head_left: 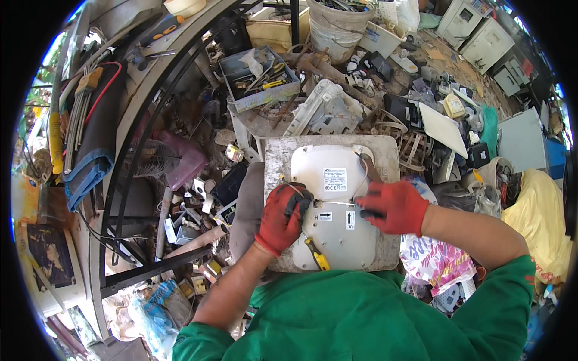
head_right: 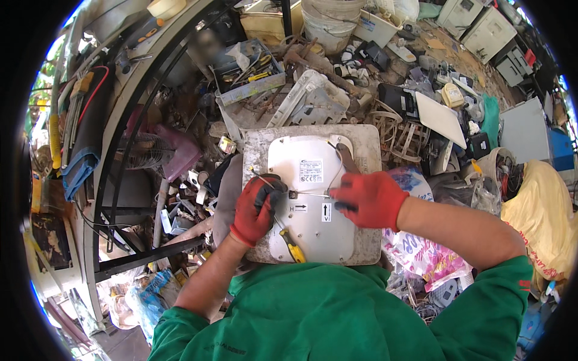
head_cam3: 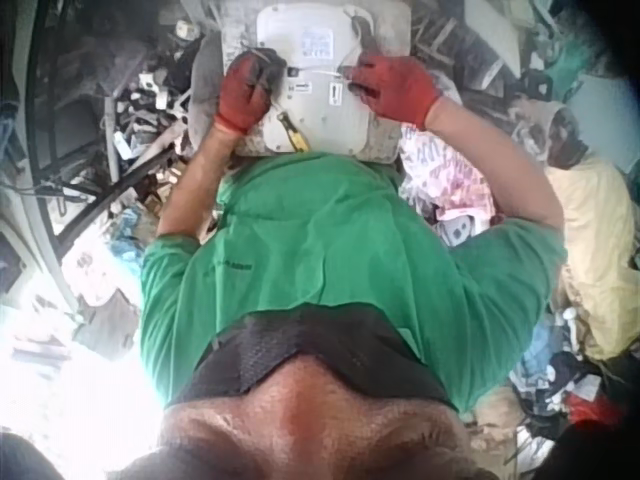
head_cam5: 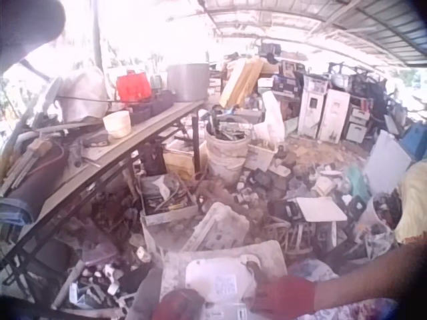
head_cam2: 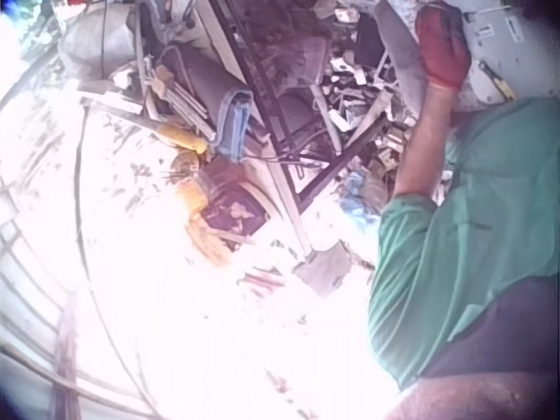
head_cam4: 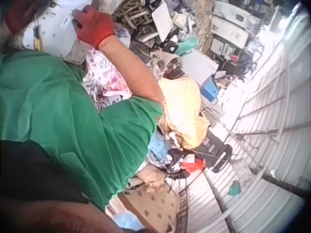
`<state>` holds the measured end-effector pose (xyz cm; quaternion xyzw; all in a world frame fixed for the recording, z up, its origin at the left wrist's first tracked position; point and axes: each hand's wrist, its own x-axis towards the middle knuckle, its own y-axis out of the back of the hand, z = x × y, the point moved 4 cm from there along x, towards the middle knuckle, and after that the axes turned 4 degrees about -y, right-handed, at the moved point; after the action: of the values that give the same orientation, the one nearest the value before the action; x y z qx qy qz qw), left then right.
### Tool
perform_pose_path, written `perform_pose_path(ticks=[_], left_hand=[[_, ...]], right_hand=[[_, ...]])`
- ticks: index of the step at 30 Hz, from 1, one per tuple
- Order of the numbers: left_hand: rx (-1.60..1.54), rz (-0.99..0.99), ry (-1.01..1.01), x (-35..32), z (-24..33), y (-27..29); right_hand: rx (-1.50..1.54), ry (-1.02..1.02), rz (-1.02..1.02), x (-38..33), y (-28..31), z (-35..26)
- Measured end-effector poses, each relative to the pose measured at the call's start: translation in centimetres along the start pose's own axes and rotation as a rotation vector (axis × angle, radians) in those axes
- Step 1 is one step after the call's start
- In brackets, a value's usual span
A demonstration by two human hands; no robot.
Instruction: The person uses a screwdriver to remove screws and pliers to disconnect wires from a white electronic device held on their lap.
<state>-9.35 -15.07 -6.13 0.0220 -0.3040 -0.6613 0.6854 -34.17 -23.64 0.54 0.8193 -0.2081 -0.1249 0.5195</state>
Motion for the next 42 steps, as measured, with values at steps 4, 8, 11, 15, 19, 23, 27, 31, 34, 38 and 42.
perform_pose_path(ticks=[4,8,11,15,19,23,27,31,34,38,42], left_hand=[[0.028,0.043,-0.023,-0.1,0.1,0.2],[-0.053,0.045,0.039,-0.7,-0.5,0.0],[-0.084,0.076,0.038,-0.6,-0.5,0.0],[-0.121,0.086,0.070,-0.4,-0.3,0.0],[-0.179,0.093,0.113,-0.3,-0.1,-0.1],[-0.226,0.108,0.140,-0.3,-0.1,-0.2],[-0.229,0.109,0.154,-0.3,-0.3,-0.3],[-0.234,0.136,0.127,-0.6,-0.3,-0.1],[-0.221,0.091,0.197,-0.8,-0.7,-0.2],[-0.227,0.048,0.189,-0.6,-1.2,0.1],[-0.188,0.049,0.162,-0.7,-1.9,0.1]], right_hand=[[-0.456,0.285,-0.098,-0.5,-0.7,-0.3],[0.425,-0.333,-0.261,1.5,-0.2,2.7],[0.726,-0.577,-0.404,3.0,0.5,1.8],[-0.350,-0.038,-0.307,3.9,2.3,-4.8],[-0.376,-0.050,-0.387,5.2,2.9,-7.1],[-0.329,-0.184,-0.609,8.3,4.2,-6.3],[-0.374,-0.192,-0.721,11.1,5.4,-7.4],[-0.538,-0.078,-0.835,13.4,4.7,-8.2],[-0.500,-0.124,-0.829,14.0,4.4,-7.1],[-0.367,-0.272,-0.783,10.5,4.8,-4.8],[-0.240,-0.335,-0.358,2.3,2.4,-5.7]])
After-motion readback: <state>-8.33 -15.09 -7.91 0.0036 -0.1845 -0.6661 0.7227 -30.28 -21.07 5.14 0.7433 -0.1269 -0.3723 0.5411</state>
